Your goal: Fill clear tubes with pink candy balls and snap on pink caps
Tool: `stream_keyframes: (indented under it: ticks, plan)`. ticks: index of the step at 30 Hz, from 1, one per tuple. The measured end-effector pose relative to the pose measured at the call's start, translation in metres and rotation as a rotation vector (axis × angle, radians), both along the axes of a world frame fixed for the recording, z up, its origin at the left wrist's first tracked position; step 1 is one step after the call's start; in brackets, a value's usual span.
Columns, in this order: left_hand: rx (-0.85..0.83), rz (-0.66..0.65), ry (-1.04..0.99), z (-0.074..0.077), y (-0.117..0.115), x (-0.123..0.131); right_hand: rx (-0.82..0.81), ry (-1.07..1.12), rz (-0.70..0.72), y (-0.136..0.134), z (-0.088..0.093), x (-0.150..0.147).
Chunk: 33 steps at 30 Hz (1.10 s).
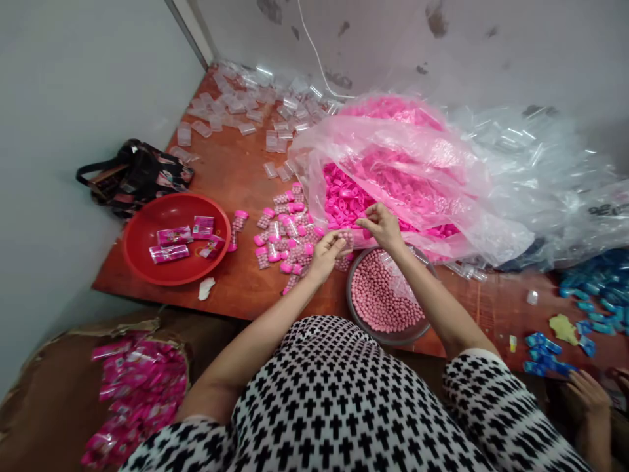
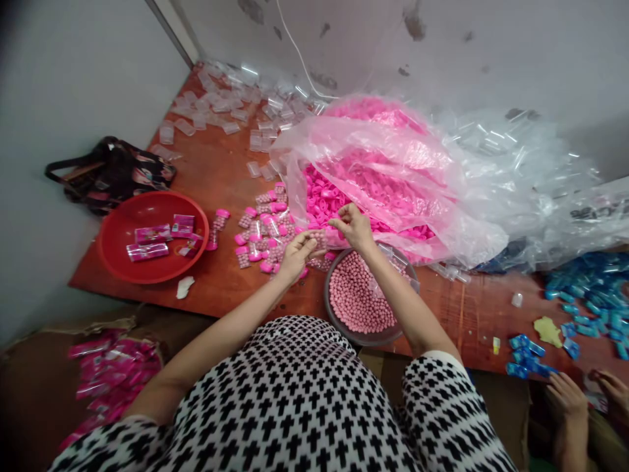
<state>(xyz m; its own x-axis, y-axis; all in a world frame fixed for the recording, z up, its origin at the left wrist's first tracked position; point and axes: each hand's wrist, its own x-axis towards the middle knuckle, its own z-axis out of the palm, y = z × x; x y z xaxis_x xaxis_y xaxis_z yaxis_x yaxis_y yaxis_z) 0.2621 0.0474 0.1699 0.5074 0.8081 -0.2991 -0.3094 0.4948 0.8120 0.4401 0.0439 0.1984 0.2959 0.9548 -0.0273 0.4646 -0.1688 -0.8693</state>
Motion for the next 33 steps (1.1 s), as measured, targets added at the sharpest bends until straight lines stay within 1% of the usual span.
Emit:
stream_keyframes:
  ticks: [2,4,6,8,9,11,13,14,16,18,20,23,26,29,33]
  plan:
    - [-0.025,0.012,-0.031,0.007,-0.002,0.006,-0.001,0.004,-0.021,-0.02,0.008,-0.016]
    - [-0.048,0.022,-0.042,0.01,-0.007,0.009,0.021,-0.044,-0.041,-0.04,0.014,-0.028]
    - [-0.061,0.023,-0.046,0.011,-0.014,0.009,0.034,-0.078,-0.035,-0.057,0.019,-0.033]
    - [-0.059,0.002,-0.052,0.011,-0.021,0.008,0.033,-0.043,-0.029,-0.071,0.022,-0.031]
    - [-0.051,-0.016,-0.054,0.011,-0.024,0.007,0.029,0.014,-0.028,-0.075,0.022,-0.029]
    - [-0.029,-0.046,-0.054,0.012,-0.029,0.006,0.008,0.199,-0.009,-0.081,0.023,-0.024]
    - [0.005,-0.071,-0.044,0.014,-0.034,0.006,-0.024,0.387,0.04,-0.084,0.025,-0.018]
    - [0.035,-0.086,-0.031,0.015,-0.035,0.005,-0.038,0.45,0.063,-0.085,0.027,-0.016]
    - [0.131,-0.114,0.021,0.018,-0.037,0.003,-0.034,0.492,0.077,-0.086,0.032,-0.012]
    - [0.269,-0.13,0.109,0.021,-0.037,-0.001,0.021,0.458,0.053,-0.088,0.039,-0.01]
    - [0.416,-0.145,0.213,0.024,-0.036,-0.007,0.075,0.349,0.047,-0.089,0.046,-0.009]
    - [0.572,-0.186,0.304,0.025,-0.035,-0.013,0.066,0.101,0.147,-0.091,0.053,-0.013]
    - [0.63,-0.194,0.307,0.025,-0.036,-0.016,0.013,-0.04,0.259,-0.091,0.057,-0.016]
    - [0.655,-0.199,0.3,0.028,-0.038,-0.016,-0.022,-0.105,0.303,-0.093,0.06,-0.017]
    - [0.711,-0.262,0.321,0.035,-0.039,-0.019,0.001,-0.204,0.382,-0.102,0.067,-0.02]
